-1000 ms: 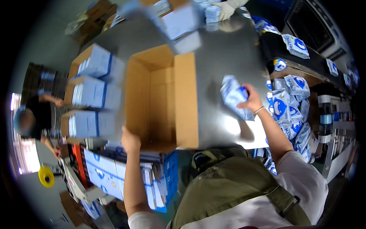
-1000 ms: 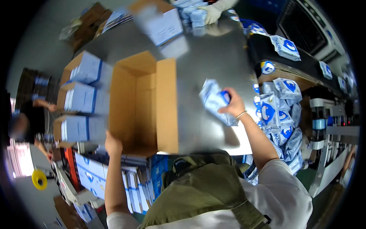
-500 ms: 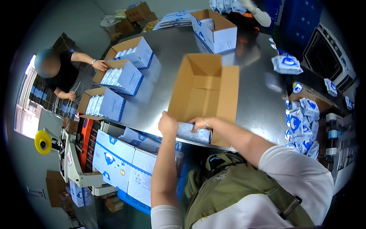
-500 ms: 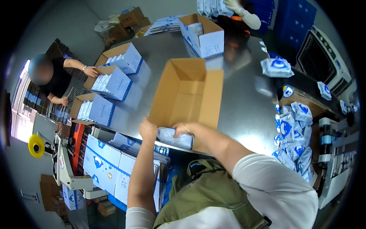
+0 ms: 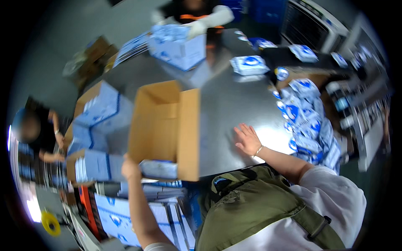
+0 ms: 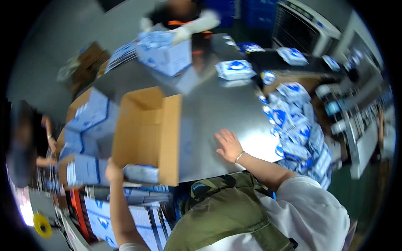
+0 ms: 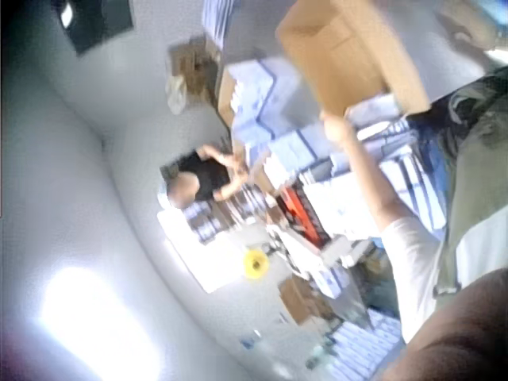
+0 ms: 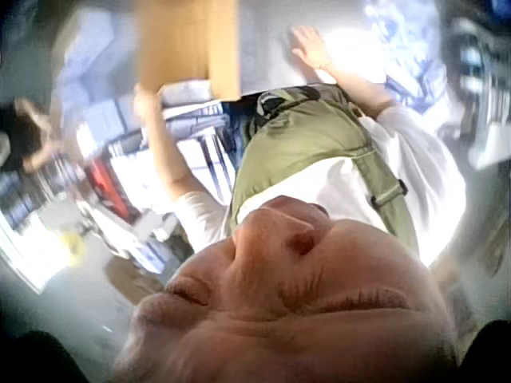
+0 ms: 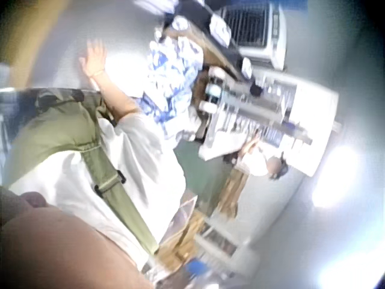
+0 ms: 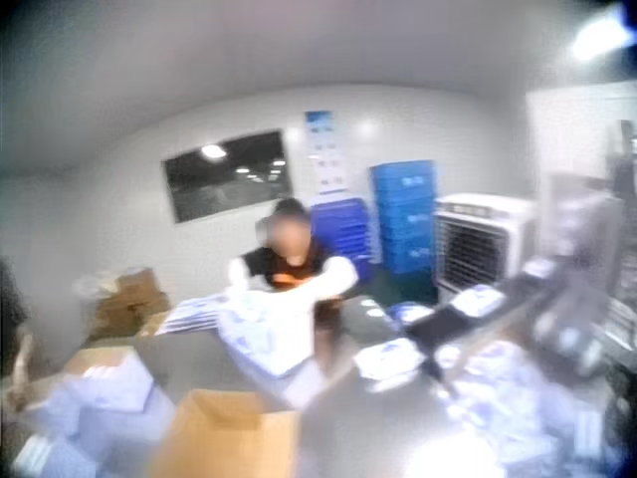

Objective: The person packs plastic packages of wipes into cardboard boxes by hand, then stacks the filled boxes.

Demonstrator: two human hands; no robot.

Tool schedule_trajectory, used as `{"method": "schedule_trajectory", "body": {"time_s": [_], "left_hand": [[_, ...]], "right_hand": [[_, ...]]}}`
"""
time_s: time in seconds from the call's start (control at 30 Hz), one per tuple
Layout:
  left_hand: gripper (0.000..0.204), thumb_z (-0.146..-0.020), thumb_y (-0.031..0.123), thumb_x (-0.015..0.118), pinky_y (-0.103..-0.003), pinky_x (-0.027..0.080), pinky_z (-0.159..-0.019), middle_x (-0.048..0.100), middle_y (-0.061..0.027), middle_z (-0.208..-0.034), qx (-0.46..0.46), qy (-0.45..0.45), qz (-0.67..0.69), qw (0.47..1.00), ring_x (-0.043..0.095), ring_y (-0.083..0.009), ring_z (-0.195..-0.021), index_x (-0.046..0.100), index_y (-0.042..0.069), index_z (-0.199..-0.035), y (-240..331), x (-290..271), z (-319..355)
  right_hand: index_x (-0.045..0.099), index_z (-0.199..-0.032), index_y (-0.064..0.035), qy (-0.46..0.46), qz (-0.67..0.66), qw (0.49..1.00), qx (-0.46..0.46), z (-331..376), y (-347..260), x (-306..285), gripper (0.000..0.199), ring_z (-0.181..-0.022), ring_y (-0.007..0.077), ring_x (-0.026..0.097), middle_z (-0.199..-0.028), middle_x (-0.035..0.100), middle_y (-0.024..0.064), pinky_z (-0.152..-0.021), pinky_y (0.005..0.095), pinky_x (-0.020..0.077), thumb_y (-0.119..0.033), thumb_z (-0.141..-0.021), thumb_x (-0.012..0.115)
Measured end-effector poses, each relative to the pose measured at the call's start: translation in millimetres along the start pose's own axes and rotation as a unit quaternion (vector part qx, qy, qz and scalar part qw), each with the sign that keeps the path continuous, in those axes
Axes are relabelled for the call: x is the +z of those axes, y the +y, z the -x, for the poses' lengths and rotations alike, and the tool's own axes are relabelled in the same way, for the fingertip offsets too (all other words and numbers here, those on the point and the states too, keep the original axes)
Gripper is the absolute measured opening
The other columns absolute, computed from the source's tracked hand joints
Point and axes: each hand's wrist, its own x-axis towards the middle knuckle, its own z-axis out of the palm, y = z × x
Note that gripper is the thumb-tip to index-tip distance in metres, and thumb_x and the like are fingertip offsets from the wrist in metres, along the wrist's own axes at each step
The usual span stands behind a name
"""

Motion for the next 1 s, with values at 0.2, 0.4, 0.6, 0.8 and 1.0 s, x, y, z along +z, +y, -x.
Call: {"method": "schedule_trajectory", "body": {"time_s": [0.2,0.4,0.6,0.8,1.0], "left_hand": [[0.046,-0.082,0.004,0.058,-0.041,0.043,-0.093,0.054,-0.0205,-0.12,0.198,0.183,0.174,0.947,0.051,-0.0369,-0.11,0.046,0.0,-0.125,124,-105,-2],[0.026,-0.071,0.011,0.068,-0.038,0.048,-0.087,0.064,-0.0081,-0.101,0.682,0.091,0.396,0.608,0.062,-0.0254,-0.094,0.064,0.012,-0.097,326,-245,149],[0.013,-0.063,0.019,0.072,-0.033,0.054,-0.07,0.07,-0.0031,-0.085,0.565,0.217,0.676,0.421,0.066,-0.0194,-0.08,0.07,0.013,-0.075,419,-213,154],[0.016,-0.072,0.024,0.072,-0.032,0.055,-0.072,0.069,-0.0037,-0.084,0.496,0.183,0.714,0.459,0.066,-0.0174,-0.078,0.071,0.013,-0.084,440,-203,135],[0.021,-0.073,0.019,0.071,-0.031,0.055,-0.081,0.067,-0.0027,-0.095,0.538,0.039,0.603,0.588,0.067,-0.0173,-0.081,0.071,0.013,-0.092,410,-215,109]], "right_hand": [[0.026,-0.143,-0.0146,-0.097,0.099,0.986,0.093,48,91,27,0.072,-0.139,0.0337,0.01,-0.15,0.016,0.0166,-0.109,0.0559,0.0102,-0.048,-0.084,0.052],[0.028,-0.142,-0.0128,-0.093,0.131,0.983,0.093,45,98,48,0.074,-0.139,0.0327,0.012,-0.149,0.019,0.0164,-0.108,0.0583,0.0088,-0.048,-0.082,0.054],[0.042,-0.131,-0.0125,0.111,0.054,0.985,0.125,-49,157,-20,0.064,-0.134,0.0341,0.027,-0.141,0.032,0.0187,-0.108,0.0577,0.0148,-0.012,-0.069,0.062],[0.029,-0.142,-0.0283,0.25,0.301,0.918,0.07,-243,271,-173,0.096,-0.138,0.0328,0.021,-0.147,0.027,0.0132,-0.107,0.0575,0.0163,-0.002,-0.059,0.071],[0.026,-0.142,-0.0372,-0.047,0.222,0.972,0.065,-354,274,-150,0.107,-0.138,0.0294,0.022,-0.147,0.031,0.0085,-0.108,0.0559,0.0186,-0.005,-0.054,0.078]]}}
